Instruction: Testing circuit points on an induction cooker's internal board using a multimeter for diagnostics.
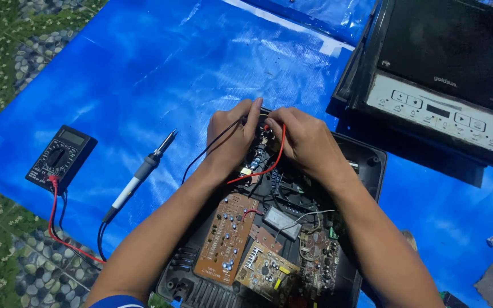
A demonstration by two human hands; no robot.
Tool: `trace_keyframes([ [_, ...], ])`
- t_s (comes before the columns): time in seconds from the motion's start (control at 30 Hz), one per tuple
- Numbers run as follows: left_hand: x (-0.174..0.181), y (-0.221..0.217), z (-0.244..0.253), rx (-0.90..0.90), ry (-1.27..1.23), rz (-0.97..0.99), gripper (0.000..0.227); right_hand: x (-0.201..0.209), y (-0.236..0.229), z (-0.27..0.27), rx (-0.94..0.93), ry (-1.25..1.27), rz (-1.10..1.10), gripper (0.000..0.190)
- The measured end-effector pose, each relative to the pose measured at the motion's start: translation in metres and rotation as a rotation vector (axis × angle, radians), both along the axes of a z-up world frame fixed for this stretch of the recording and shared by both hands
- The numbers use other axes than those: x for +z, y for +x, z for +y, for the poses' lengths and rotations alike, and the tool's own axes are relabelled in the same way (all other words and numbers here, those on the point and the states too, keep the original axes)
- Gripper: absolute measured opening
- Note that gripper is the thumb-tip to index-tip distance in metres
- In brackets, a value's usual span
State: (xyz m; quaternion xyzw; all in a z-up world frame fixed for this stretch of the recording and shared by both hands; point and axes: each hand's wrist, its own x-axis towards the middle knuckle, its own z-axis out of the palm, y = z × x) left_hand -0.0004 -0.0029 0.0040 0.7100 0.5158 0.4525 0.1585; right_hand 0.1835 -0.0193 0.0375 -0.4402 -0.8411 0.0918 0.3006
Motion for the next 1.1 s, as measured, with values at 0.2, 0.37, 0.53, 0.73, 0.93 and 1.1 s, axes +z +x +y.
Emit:
trace_keyframes([
  [0.2, 0.002, 0.000, -0.001, 0.004, -0.012, 0.004, 0.048, -0.005, 0.001, 0.002, -0.004, 0.000, -0.010, 0.017],
  [0.37, 0.002, -0.001, -0.001, 0.004, -0.023, 0.002, 0.048, -0.009, 0.001, 0.002, -0.009, 0.027, -0.031, 0.018],
  [0.53, 0.003, 0.000, -0.001, 0.006, -0.002, 0.000, 0.047, -0.002, -0.001, -0.002, -0.020, -0.006, -0.013, 0.019],
  [0.73, 0.011, 0.000, -0.004, 0.008, -0.003, -0.007, 0.048, -0.008, 0.001, 0.003, -0.021, 0.033, -0.015, 0.019],
  [0.93, 0.004, 0.000, -0.001, -0.006, 0.028, -0.032, 0.047, -0.004, 0.001, 0.000, -0.025, 0.047, -0.029, 0.017],
  [1.1, 0.005, -0.001, 0.000, 0.005, 0.033, -0.031, 0.047, -0.002, 0.000, 0.001, -0.026, 0.072, -0.027, 0.017],
])
